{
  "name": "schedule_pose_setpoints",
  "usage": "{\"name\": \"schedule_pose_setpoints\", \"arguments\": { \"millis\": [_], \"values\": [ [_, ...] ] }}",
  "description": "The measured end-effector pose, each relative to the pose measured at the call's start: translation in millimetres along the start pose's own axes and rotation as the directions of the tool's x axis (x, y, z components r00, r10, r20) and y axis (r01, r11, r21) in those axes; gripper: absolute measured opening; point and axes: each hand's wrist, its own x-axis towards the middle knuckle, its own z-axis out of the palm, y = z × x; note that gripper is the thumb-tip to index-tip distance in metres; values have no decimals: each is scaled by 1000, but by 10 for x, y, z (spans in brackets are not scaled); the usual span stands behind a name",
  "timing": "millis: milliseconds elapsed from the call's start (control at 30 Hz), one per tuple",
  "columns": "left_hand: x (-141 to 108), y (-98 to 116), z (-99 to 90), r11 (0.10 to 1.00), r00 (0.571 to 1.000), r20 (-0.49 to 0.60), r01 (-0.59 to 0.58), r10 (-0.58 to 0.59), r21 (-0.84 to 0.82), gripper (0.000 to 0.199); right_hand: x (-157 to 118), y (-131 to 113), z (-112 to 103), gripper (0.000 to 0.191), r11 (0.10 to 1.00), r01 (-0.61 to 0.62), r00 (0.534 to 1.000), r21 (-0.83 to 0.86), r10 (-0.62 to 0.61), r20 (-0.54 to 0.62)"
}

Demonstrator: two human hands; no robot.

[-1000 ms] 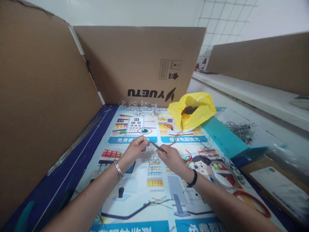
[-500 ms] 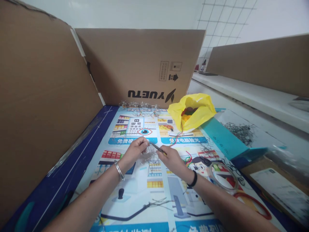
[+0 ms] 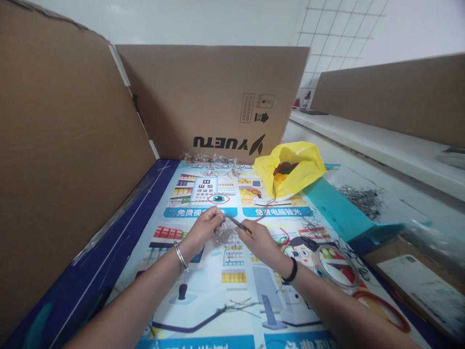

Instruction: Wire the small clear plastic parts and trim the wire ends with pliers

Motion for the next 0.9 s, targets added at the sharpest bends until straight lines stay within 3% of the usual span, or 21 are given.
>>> {"name": "schedule_pose_setpoints", "arguments": {
  "millis": [667, 900],
  "values": [
    [32, -65, -63, 982, 999, -29, -36, 42, 186, 17, -32, -5, -164, 31, 997, 76, 994, -22, -74, 80],
    [23, -4, -83, 979, 1000, -26, 1, 4, 203, 16, -40, 9, -191, 20, 927, 110, 992, -358, -125, -19]
  ]
}}
